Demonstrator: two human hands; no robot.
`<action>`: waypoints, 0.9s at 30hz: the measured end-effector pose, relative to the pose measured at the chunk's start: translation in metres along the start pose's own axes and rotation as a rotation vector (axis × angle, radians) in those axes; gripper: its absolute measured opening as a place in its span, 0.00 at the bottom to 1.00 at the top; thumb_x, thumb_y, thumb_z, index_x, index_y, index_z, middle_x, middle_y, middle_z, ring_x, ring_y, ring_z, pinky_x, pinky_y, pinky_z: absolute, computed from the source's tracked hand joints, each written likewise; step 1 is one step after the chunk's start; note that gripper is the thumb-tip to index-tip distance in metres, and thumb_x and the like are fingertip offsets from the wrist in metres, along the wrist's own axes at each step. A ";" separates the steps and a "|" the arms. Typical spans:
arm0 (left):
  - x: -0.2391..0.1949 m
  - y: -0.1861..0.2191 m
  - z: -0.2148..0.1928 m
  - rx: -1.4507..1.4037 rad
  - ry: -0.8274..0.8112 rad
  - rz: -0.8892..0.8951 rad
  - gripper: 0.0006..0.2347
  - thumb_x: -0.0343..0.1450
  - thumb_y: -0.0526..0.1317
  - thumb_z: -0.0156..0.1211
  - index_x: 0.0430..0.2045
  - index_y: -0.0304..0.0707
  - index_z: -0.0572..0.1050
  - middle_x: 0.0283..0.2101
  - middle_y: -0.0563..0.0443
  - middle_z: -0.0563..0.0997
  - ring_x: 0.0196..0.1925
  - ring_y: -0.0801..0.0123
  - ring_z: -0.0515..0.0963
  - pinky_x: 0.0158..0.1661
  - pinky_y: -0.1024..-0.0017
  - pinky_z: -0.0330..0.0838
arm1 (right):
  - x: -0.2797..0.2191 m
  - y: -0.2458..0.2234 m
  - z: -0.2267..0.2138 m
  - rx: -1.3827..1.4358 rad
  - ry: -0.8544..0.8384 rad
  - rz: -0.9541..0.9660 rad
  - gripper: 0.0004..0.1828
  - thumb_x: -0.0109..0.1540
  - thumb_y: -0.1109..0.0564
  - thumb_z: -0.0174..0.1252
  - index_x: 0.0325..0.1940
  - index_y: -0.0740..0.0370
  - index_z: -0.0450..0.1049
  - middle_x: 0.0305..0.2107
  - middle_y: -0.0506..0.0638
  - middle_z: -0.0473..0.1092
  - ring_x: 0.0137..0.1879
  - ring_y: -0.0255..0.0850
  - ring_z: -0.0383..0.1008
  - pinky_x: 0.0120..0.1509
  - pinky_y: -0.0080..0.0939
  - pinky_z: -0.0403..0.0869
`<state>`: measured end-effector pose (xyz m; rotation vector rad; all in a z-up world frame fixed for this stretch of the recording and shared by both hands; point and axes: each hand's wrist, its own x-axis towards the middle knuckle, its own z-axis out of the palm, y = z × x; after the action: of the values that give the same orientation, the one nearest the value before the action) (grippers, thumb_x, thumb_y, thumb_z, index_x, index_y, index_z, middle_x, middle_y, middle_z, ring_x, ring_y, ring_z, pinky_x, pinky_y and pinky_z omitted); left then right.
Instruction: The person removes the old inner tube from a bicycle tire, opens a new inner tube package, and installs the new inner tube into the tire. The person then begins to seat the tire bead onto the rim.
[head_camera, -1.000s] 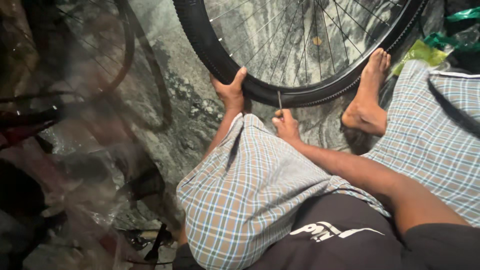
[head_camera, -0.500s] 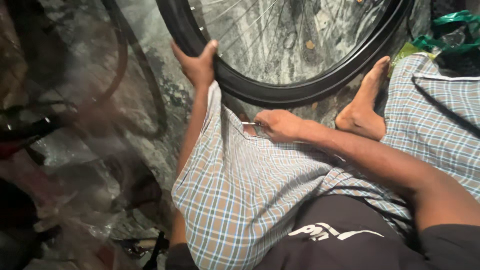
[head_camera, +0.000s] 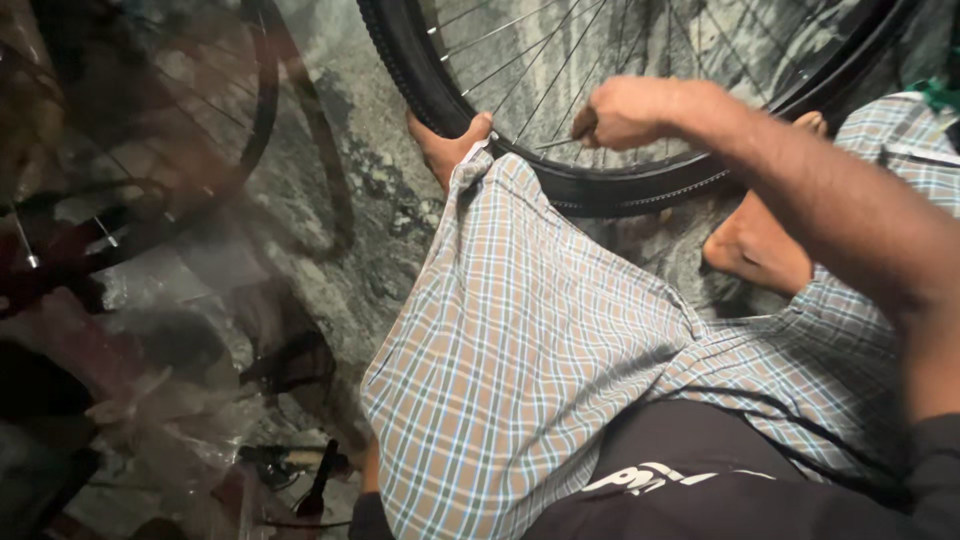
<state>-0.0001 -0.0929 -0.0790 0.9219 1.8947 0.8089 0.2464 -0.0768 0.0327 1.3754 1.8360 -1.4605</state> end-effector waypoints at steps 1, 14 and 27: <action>-0.001 -0.002 0.000 -0.003 -0.004 0.007 0.48 0.53 0.44 0.79 0.69 0.36 0.56 0.58 0.33 0.76 0.57 0.46 0.80 0.57 0.59 0.72 | 0.006 0.002 -0.004 -0.047 -0.029 -0.032 0.19 0.62 0.52 0.57 0.57 0.53 0.80 0.49 0.52 0.80 0.53 0.49 0.80 0.59 0.48 0.77; 0.003 -0.007 -0.003 -0.056 -0.041 0.043 0.46 0.54 0.44 0.78 0.69 0.37 0.57 0.57 0.34 0.77 0.57 0.48 0.80 0.57 0.59 0.73 | 0.020 0.007 -0.038 0.324 -0.363 0.277 0.17 0.59 0.55 0.58 0.51 0.55 0.82 0.23 0.52 0.77 0.23 0.42 0.66 0.25 0.46 0.65; 0.001 -0.016 -0.004 -0.148 -0.051 0.176 0.45 0.55 0.43 0.82 0.67 0.33 0.60 0.56 0.34 0.77 0.56 0.51 0.79 0.56 0.60 0.73 | -0.010 -0.037 0.105 0.610 0.219 0.320 0.17 0.64 0.53 0.57 0.54 0.61 0.77 0.29 0.57 0.76 0.33 0.46 0.76 0.39 0.49 0.74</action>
<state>-0.0087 -0.1013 -0.0907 1.0164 1.7017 1.0071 0.1928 -0.1741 0.0207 2.0727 1.2293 -1.8235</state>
